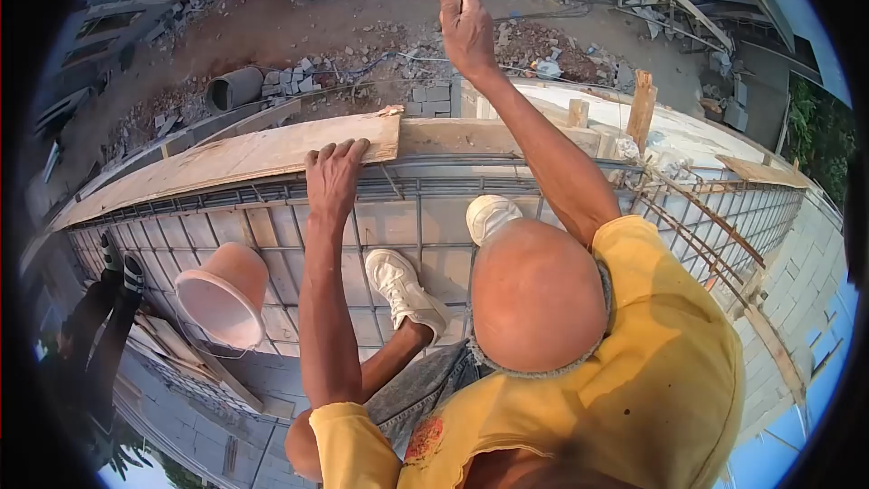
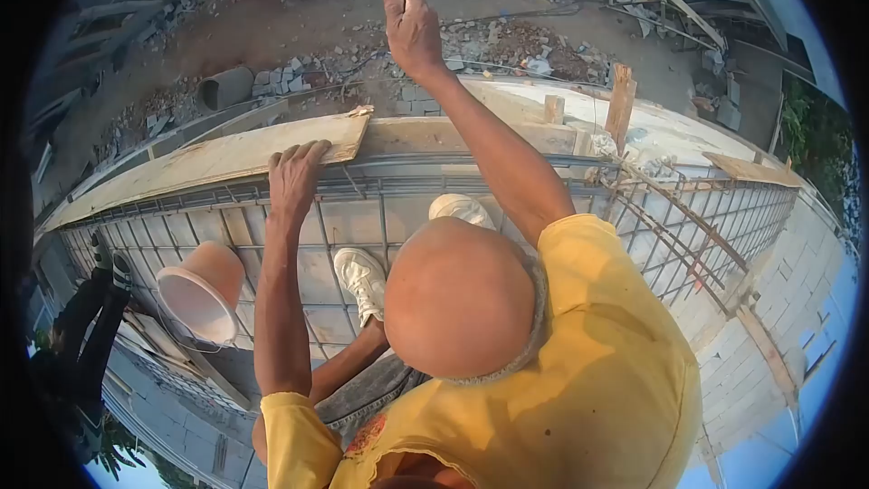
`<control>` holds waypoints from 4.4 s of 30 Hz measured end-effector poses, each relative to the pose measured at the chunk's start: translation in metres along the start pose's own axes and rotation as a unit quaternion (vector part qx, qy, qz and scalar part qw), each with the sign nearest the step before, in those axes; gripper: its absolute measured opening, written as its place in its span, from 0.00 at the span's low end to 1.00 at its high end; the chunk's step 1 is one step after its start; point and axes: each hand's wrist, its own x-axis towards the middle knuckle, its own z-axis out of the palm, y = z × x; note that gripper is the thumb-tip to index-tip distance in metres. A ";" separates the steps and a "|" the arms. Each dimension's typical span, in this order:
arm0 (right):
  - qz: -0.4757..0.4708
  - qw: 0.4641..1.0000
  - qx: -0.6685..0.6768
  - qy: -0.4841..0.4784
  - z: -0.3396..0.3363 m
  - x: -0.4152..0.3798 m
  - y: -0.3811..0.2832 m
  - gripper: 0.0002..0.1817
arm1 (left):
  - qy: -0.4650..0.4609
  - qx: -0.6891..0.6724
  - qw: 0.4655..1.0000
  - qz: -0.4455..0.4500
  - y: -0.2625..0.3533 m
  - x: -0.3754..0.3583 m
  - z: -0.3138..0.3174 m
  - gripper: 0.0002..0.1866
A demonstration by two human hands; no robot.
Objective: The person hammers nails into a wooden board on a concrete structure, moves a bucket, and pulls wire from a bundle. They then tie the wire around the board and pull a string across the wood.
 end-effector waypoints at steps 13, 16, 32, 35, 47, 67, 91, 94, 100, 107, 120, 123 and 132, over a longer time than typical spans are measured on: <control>0.009 0.990 -0.015 -0.141 -0.043 0.024 -0.029 0.28 | 0.087 0.021 0.995 0.049 0.005 -0.003 0.014 0.19; -0.122 0.982 0.019 0.140 -0.035 0.038 -0.044 0.33 | 0.079 0.025 0.995 0.053 0.005 -0.004 0.014 0.20; -0.034 0.996 0.015 0.077 -0.026 0.033 -0.018 0.26 | 0.060 0.011 0.997 0.047 0.008 -0.005 0.008 0.21; 0.125 0.972 -0.117 -0.160 -0.016 -0.066 0.032 0.27 | 0.072 0.029 0.996 0.046 0.005 -0.005 0.015 0.21; -0.047 0.998 -0.041 -0.023 -0.020 0.024 -0.039 0.29 | 0.056 0.016 0.998 0.039 0.005 -0.007 0.014 0.28; 0.101 0.961 -0.133 -0.220 -0.013 -0.066 0.033 0.30 | 0.047 0.040 0.997 0.036 0.009 -0.007 0.008 0.27; 0.112 0.886 -0.155 -0.423 -0.035 -0.024 0.088 0.31 | 0.091 0.017 0.993 0.066 -0.003 0.025 -0.008 0.16; 0.204 0.945 0.096 -0.237 -0.058 0.010 0.012 0.33 | 0.100 0.024 0.992 0.080 -0.011 0.006 0.009 0.17; 0.018 0.993 -0.104 0.061 -0.007 -0.005 0.017 0.25 | 0.073 0.014 0.995 0.064 -0.001 -0.009 0.005 0.19; -0.002 0.823 -0.350 -0.447 0.009 -0.083 0.095 0.23 | 0.128 0.013 0.990 0.062 0.000 -0.018 0.021 0.20; 0.007 0.797 -0.363 -0.483 0.027 -0.122 0.128 0.28 | 0.077 0.004 0.997 0.025 0.004 -0.019 0.021 0.24; 0.046 0.802 -0.341 -0.488 -0.013 -0.106 0.146 0.27 | 0.116 0.008 0.993 0.038 0.005 -0.014 0.019 0.20; 0.033 0.997 -0.065 -0.029 -0.061 -0.006 0.031 0.31 | 0.114 -0.022 0.992 0.052 0.005 -0.014 0.010 0.16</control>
